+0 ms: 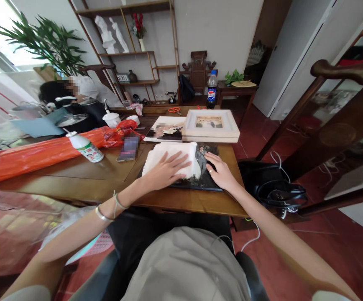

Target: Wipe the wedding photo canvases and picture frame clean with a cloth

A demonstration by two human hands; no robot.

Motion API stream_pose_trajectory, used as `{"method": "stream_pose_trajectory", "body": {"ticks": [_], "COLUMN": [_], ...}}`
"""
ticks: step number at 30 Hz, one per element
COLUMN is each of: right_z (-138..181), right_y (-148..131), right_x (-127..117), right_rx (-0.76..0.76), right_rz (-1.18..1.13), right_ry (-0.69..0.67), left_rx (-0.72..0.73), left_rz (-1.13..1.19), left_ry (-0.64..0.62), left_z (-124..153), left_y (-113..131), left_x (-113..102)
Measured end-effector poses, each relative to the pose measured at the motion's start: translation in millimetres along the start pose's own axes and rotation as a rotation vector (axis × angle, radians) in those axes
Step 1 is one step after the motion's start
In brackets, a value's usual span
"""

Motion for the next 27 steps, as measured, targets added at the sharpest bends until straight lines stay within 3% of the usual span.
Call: {"method": "stream_pose_trajectory", "body": {"ticks": [4, 7, 10, 17, 20, 23, 27], "right_z": [0, -1, -1, 0, 0, 0, 0], "right_y": [-1, -1, -1, -1, -1, -1, -1], "right_x": [-1, -1, -1, -1, -1, -1, -2], "right_rx": [0.0, 0.003, 0.001, -0.012, -0.008, -0.007, -0.005], "right_rz": [0.019, 0.027, 0.011, -0.002, 0.001, -0.01, -0.005], "right_ry": [0.001, -0.001, 0.0, 0.0, 0.0, 0.001, 0.004], "left_rx": [0.072, 0.089, 0.05, -0.1, -0.129, -0.106, -0.015], "left_rz": [-0.017, 0.001, 0.028, 0.051, 0.045, 0.029, 0.002], "left_ry": [-0.002, 0.007, 0.01, 0.031, 0.04, 0.015, 0.003], "left_z": [17, 20, 11, -22, -29, -28, -10], "left_y": [43, 54, 39, -27, -37, -23, 24], "left_x": [5, 5, 1, -7, -7, -3, 2]}}
Point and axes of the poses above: each hand's wrist, its own z-axis away from the middle knuckle, its own x-axis out of the palm, y = z × x, the point moved 9 cm from there along -z, towards the middle knuckle, and after that the axes turned 14 degrees about z, right-handed, at the moved point
